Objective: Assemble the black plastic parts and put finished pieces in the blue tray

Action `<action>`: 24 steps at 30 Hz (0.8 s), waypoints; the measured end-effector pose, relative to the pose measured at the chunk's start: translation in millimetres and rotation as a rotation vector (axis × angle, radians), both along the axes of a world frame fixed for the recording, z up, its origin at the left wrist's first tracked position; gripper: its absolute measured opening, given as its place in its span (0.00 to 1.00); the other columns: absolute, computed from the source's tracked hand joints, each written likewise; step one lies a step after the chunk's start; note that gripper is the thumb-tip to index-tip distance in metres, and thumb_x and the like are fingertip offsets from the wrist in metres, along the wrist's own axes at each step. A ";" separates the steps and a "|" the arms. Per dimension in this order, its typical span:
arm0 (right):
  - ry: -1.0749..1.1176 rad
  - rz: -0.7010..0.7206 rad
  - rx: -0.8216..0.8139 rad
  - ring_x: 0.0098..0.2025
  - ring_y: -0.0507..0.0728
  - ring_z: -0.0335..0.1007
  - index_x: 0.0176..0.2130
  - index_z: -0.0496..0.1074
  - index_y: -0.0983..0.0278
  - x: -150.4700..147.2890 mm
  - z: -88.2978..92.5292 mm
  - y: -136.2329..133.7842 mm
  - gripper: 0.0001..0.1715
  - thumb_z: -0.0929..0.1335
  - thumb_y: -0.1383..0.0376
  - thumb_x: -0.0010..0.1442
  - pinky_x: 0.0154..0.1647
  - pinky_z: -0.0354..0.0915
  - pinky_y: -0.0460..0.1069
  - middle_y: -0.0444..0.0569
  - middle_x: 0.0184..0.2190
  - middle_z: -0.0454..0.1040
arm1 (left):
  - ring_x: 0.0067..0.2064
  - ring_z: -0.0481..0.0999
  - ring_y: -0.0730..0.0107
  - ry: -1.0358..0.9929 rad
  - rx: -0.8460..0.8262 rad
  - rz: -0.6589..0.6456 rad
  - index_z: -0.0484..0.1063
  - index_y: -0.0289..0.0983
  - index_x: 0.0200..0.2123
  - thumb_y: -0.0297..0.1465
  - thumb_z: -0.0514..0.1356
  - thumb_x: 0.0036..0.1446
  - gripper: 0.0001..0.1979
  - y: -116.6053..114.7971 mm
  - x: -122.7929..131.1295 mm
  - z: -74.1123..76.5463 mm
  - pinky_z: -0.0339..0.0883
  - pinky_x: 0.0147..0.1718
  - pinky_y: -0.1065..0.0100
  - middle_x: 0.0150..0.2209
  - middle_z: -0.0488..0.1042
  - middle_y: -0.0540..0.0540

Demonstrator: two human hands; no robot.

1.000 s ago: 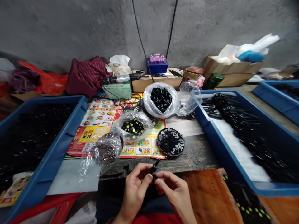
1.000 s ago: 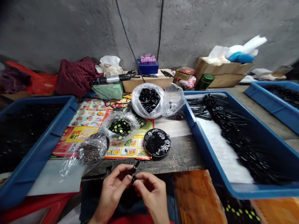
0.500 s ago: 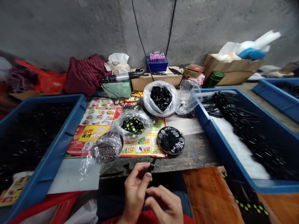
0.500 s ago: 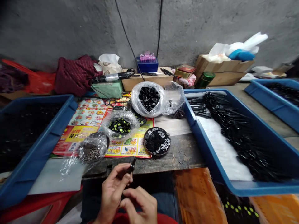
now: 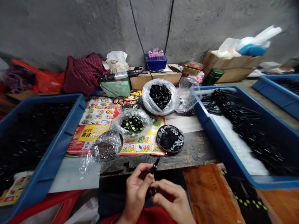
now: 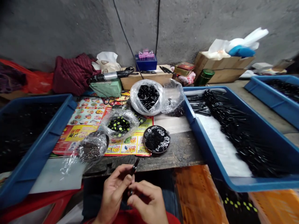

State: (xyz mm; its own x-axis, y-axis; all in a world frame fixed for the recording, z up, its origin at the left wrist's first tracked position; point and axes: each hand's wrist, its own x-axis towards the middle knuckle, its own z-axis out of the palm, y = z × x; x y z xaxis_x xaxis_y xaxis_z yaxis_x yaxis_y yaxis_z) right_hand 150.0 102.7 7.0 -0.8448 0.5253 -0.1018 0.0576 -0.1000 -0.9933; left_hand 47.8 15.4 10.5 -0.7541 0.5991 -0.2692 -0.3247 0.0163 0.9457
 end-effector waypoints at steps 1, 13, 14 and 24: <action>-0.012 -0.050 -0.036 0.27 0.53 0.70 0.34 0.81 0.61 3.1 1.8 6.2 0.06 0.72 0.65 0.53 0.27 0.66 0.43 0.46 0.26 0.76 | 0.28 0.71 0.73 -0.016 0.006 -0.026 0.76 0.38 0.40 0.38 0.66 0.53 0.13 -0.3 0.3 0.8 0.66 0.27 0.76 0.31 0.74 0.48; -0.020 -0.364 -0.068 0.28 0.56 0.72 0.34 0.82 0.61 5.0 -2.8 15.2 0.10 0.74 0.59 0.50 0.27 0.71 0.46 0.48 0.28 0.77 | 0.27 0.71 0.73 0.048 0.023 -0.181 0.79 0.38 0.37 0.35 0.65 0.53 0.09 3.5 4.9 4.2 0.68 0.24 0.74 0.36 0.74 0.45; -0.018 -0.371 -0.057 0.28 0.56 0.72 0.34 0.82 0.61 5.3 -4.0 14.4 0.09 0.74 0.60 0.50 0.27 0.71 0.46 0.48 0.28 0.77 | 0.27 0.71 0.73 0.058 0.025 -0.179 0.79 0.38 0.37 0.35 0.65 0.53 0.09 3.4 5.0 3.5 0.68 0.24 0.75 0.37 0.74 0.45; -0.010 -0.419 0.061 0.27 0.54 0.74 0.34 0.80 0.61 9.2 -13.2 7.3 0.07 0.73 0.67 0.51 0.27 0.71 0.43 0.47 0.29 0.78 | 0.28 0.71 0.73 0.023 0.033 -0.184 0.79 0.38 0.36 0.34 0.65 0.54 0.08 2.0 7.1 -0.3 0.68 0.26 0.74 0.37 0.73 0.45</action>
